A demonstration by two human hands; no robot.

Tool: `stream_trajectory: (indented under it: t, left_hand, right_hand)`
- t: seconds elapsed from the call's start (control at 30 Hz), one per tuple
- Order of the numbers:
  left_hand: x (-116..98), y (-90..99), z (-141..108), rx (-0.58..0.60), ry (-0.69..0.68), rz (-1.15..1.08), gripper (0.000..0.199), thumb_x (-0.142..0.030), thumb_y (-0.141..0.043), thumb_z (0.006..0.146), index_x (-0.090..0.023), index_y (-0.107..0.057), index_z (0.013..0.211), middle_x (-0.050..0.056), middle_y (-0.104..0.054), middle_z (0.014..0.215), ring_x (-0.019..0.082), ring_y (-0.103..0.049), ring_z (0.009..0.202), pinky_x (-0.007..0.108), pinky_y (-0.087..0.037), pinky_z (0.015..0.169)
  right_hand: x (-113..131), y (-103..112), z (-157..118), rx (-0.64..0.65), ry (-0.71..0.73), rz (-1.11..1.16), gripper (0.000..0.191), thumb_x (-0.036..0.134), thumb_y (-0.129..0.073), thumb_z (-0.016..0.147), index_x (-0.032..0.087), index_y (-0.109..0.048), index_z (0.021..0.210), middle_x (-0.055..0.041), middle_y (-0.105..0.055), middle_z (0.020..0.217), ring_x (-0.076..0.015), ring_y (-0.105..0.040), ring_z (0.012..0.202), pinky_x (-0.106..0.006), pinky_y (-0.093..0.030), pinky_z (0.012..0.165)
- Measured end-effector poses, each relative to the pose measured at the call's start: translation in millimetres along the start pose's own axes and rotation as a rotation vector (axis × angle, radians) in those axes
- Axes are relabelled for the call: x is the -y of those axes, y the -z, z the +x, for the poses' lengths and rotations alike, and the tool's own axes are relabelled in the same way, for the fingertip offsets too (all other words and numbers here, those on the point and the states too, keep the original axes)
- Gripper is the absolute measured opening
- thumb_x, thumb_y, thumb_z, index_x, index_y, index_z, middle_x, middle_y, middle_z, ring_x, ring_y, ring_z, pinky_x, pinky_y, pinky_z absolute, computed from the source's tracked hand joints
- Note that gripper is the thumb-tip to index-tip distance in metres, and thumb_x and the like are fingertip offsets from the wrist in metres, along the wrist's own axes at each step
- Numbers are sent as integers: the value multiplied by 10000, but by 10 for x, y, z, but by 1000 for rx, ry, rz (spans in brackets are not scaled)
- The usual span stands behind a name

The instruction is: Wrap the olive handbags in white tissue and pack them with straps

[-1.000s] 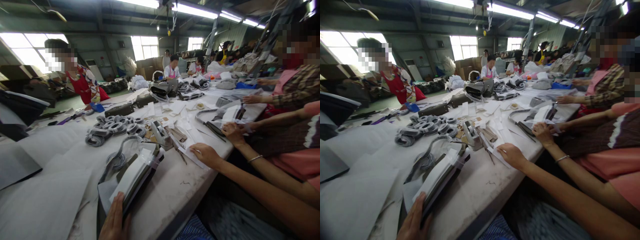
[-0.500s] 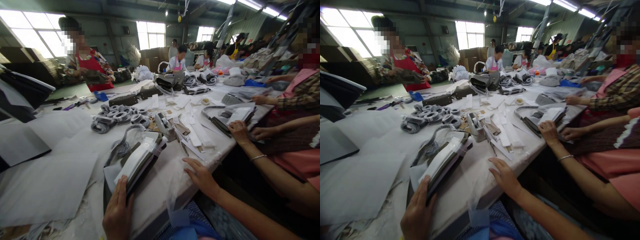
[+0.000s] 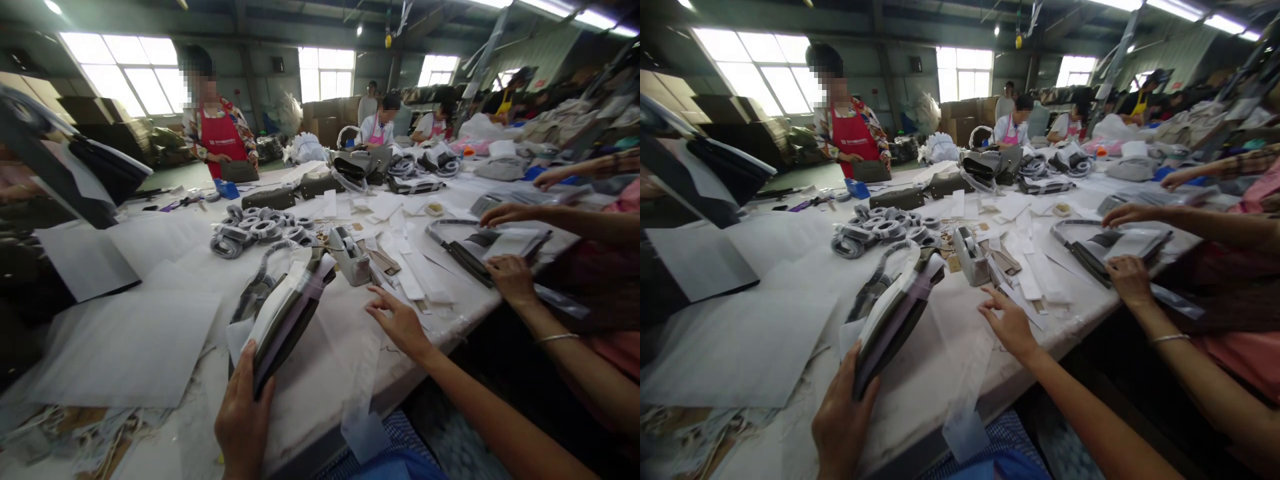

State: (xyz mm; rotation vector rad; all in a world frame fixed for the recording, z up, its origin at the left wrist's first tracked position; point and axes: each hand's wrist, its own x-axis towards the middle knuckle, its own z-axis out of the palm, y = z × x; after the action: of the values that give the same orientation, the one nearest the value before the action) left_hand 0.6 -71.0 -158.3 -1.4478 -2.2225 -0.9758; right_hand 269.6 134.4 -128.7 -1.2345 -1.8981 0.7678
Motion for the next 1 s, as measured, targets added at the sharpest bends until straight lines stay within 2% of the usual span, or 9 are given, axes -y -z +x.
stream_trajectory:
  t: [0.2,0.3,0.47,0.53,0.63,0.73,0.8,0.87,1.0]
  left_hand:
    - [69,26,3,-38,82,-83,623,-376,-561,941,-297,-331,1515,49,-562,1442,259,-588,1260,361,-529,983]
    - [91,34,4,-55,108,-95,623,-357,-570,936,-293,-338,1511,49,-553,1451,247,-569,1283,349,-503,1024]
    - [88,58,12,-68,120,-108,631,-328,-584,928,-291,-340,1509,47,-557,1447,232,-559,1294,331,-488,1042]
    - [78,62,16,-69,123,-105,638,-314,-592,925,-289,-338,1510,51,-560,1444,234,-563,1290,336,-494,1039]
    - [60,60,31,-72,120,-91,639,-283,-599,922,-282,-344,1508,59,-559,1444,239,-563,1291,351,-497,1042]
    - [21,61,77,-77,118,-93,633,-268,-607,917,-280,-362,1500,64,-568,1434,243,-569,1284,360,-503,1037]
    - [-33,68,132,-70,131,-100,621,-275,-618,912,-280,-385,1488,64,-578,1424,246,-575,1277,364,-503,1034]
    - [-114,85,201,-74,146,-99,612,-288,-633,906,-272,-408,1475,67,-587,1413,247,-582,1268,361,-497,1038]
    - [-302,157,306,-139,43,-61,629,-271,-655,897,-244,-410,1475,77,-603,1394,240,-602,1243,337,-498,1030]
  right_hand:
    - [213,-624,68,319,63,611,500,344,-681,851,266,-582,1334,-80,-725,1147,-189,-731,824,-302,-591,685]
    - [210,-1049,353,355,144,560,613,307,-624,871,305,-444,1458,-111,-595,1392,-178,-732,834,-288,-593,660]
    - [282,-1557,765,356,211,386,687,187,-590,847,298,-390,1495,-130,-489,1493,-208,-719,958,-369,-597,820]
    - [323,-1529,793,353,230,337,675,147,-598,827,284,-440,1469,-131,-412,1547,-258,-645,1155,-429,-552,943]
    - [302,-1186,596,366,344,168,562,157,-585,866,251,-526,1417,-117,-316,1603,-304,-373,1432,-512,-346,1151]
    - [171,-730,144,545,572,-168,519,330,-580,937,283,-499,1447,-93,-378,1576,-304,-265,1485,-572,-188,1206]
    - [97,-567,-179,692,639,-286,695,512,-614,903,279,-389,1518,-115,-341,1590,-321,-258,1486,-590,-174,1206]
    - [99,-596,-402,730,612,-339,849,617,-613,865,231,-306,1556,-147,-268,1611,-340,-224,1493,-589,-174,1208]
    - [337,-1025,-434,653,520,-362,854,647,-587,867,146,-374,1525,-187,-269,1600,-369,-194,1496,-595,-158,1208]
